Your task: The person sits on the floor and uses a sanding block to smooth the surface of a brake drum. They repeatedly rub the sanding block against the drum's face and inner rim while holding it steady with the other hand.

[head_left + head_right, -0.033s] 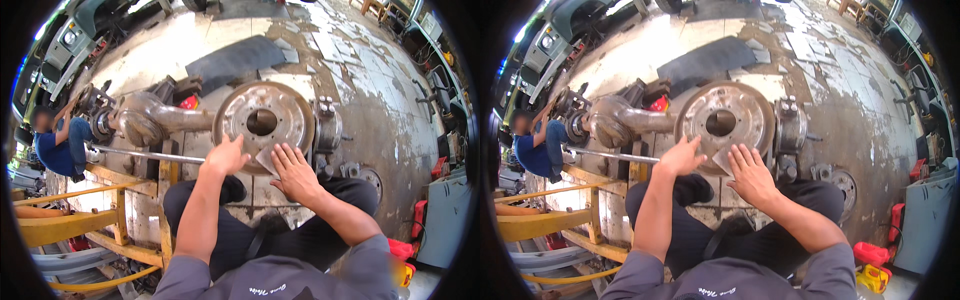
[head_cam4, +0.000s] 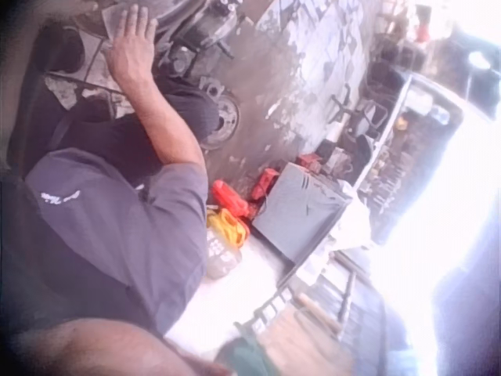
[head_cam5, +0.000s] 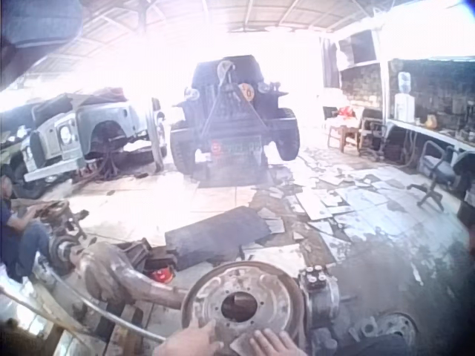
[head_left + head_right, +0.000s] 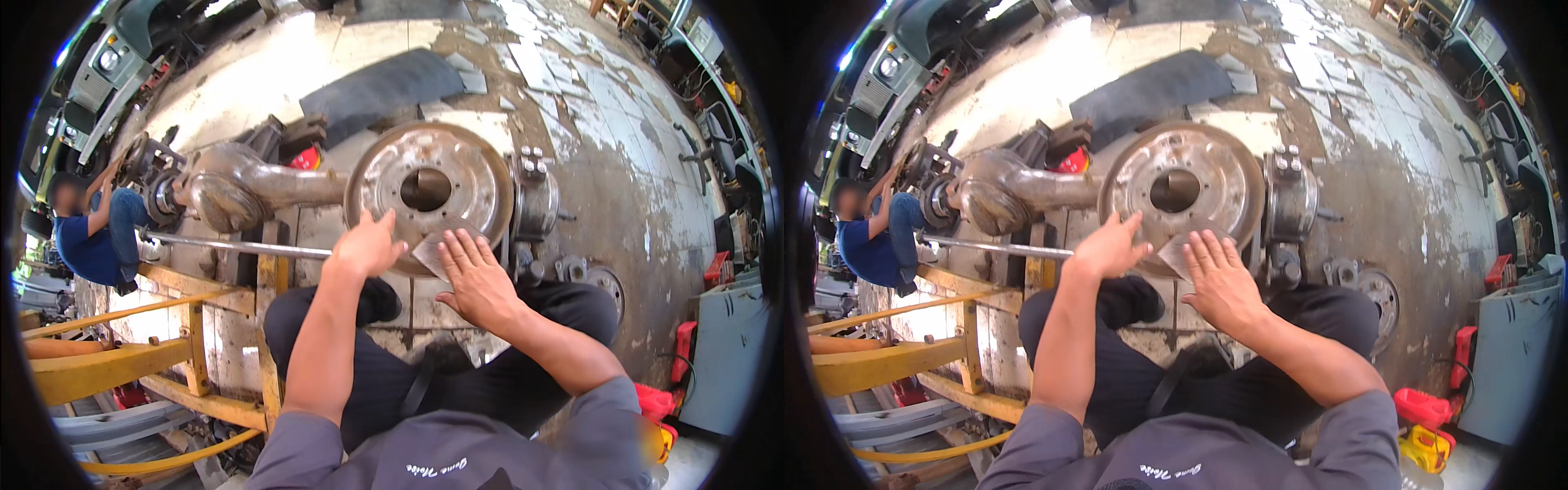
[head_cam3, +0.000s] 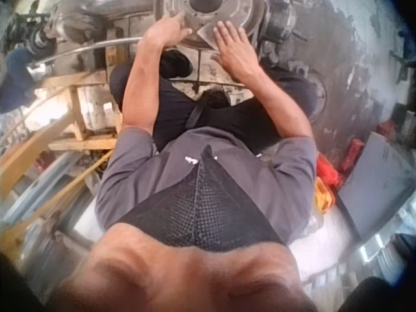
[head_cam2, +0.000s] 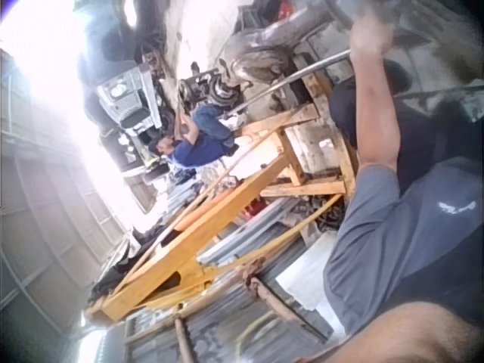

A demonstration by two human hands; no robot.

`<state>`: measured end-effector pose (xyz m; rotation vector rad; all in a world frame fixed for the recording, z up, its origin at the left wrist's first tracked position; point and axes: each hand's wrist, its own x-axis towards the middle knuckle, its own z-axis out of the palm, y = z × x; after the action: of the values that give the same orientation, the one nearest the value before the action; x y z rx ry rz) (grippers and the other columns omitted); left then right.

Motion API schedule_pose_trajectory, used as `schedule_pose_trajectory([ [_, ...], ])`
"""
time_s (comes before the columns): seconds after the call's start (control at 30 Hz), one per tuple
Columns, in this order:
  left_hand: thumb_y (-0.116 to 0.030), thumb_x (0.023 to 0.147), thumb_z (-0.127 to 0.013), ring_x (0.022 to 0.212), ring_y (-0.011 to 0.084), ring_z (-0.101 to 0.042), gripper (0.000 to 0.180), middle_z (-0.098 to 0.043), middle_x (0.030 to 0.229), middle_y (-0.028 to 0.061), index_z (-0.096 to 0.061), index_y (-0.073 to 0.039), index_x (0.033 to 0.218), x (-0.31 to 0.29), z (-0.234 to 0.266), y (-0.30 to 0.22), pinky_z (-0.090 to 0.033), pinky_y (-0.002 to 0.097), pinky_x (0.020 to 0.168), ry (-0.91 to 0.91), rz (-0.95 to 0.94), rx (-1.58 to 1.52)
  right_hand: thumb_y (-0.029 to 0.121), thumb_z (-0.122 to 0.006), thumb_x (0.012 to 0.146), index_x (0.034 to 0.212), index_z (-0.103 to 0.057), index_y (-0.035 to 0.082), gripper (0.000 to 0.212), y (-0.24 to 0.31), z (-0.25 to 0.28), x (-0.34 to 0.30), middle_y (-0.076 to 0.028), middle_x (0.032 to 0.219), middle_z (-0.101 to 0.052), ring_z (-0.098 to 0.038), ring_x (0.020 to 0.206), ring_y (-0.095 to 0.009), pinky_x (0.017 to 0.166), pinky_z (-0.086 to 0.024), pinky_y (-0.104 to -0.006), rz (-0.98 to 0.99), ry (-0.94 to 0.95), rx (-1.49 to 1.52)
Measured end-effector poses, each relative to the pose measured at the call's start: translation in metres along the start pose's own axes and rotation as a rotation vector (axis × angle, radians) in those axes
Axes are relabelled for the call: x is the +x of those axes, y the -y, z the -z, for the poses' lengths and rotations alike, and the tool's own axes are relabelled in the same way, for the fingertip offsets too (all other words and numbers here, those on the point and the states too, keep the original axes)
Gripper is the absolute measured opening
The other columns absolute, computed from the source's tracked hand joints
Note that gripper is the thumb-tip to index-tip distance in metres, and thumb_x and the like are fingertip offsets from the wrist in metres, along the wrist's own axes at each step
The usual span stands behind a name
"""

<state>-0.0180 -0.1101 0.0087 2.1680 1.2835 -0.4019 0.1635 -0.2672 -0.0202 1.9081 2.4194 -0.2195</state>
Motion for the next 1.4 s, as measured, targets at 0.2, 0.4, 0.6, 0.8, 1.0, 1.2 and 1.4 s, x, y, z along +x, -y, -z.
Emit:
schedule_pose_trajectory([
  [0.2,-0.042,0.098,-0.061,0.137,0.0464,-0.046,0.072,-0.036,0.151,0.0392,-0.037,-0.005,0.155,0.001,0.004,0.0,-0.04,0.045,0.114,-0.037,-0.004,0.05,0.051,-0.057,0.097,0.155,-0.036,-0.001,0.081,-0.009,0.0,0.008,-0.016,0.164,-0.032,-0.025,0.154,-0.031,0.126,-0.019,-0.0474,0.046,-0.007,0.055],
  [0.4,-0.042,0.099,-0.06,0.139,0.0451,-0.045,0.071,-0.034,0.154,0.0377,-0.037,-0.006,0.155,0.007,0.005,-0.006,-0.039,0.0452,0.115,-0.022,0.012,0.056,0.054,-0.058,0.095,0.155,-0.036,0.0,0.084,0.015,-0.002,-0.003,-0.016,0.164,-0.032,-0.024,0.154,-0.03,0.126,-0.018,-0.047,0.164,0.087,0.086],
  [0.6,-0.041,0.099,-0.059,0.139,0.0448,-0.044,0.07,-0.033,0.154,0.0372,-0.037,-0.006,0.155,0.003,0.006,-0.005,-0.038,0.0452,0.116,-0.022,0.023,0.05,0.056,-0.057,0.095,0.156,-0.035,-0.001,0.086,-0.008,-0.004,0.008,-0.019,0.164,-0.031,-0.023,0.155,-0.033,0.126,-0.017,-0.0482,-0.014,-0.008,-0.018],
  [0.8,-0.041,0.1,-0.058,0.14,0.0441,-0.043,0.07,-0.032,0.156,0.0363,-0.035,-0.006,0.156,0.0,0.009,-0.006,-0.037,0.0443,0.117,-0.008,0.034,0.033,0.055,-0.057,0.095,0.156,-0.035,0.002,0.084,-0.002,-0.004,0.007,-0.015,0.166,-0.03,-0.023,0.155,-0.03,0.126,-0.016,-0.0482,0.06,0.028,0.044],
  [1.0,-0.041,0.099,-0.058,0.14,0.0438,-0.044,0.069,-0.034,0.154,0.0366,-0.037,-0.006,0.155,0.005,0.009,-0.008,-0.037,0.0442,0.117,-0.024,0.023,0.041,0.057,-0.056,0.095,0.157,-0.033,0.0,0.087,0.007,-0.004,0.004,-0.019,0.165,-0.028,-0.022,0.155,-0.033,0.126,-0.016,-0.0478,0.024,0.081,-0.004],
  [1.2,-0.041,0.099,-0.06,0.14,0.044,-0.044,0.071,-0.034,0.154,0.0375,-0.037,-0.004,0.155,0.001,0.007,-0.002,-0.038,0.0441,0.116,-0.036,0.015,0.024,0.059,-0.054,0.096,0.156,-0.035,0.002,0.085,-0.02,0.001,0.015,-0.016,0.164,-0.032,-0.025,0.154,-0.029,0.126,-0.016,-0.0475,-0.115,-0.054,-0.035],
  [1.4,-0.041,0.098,-0.061,0.138,0.0451,-0.045,0.072,-0.034,0.153,0.0382,-0.037,-0.004,0.155,0.002,0.006,-0.004,-0.038,0.0445,0.116,-0.03,0.002,0.045,0.061,-0.045,0.1,0.155,-0.036,-0.001,0.083,-0.003,0.003,0.007,-0.02,0.164,-0.031,-0.024,0.154,-0.032,0.126,-0.017,-0.0482,0.008,-0.003,0.062],
])
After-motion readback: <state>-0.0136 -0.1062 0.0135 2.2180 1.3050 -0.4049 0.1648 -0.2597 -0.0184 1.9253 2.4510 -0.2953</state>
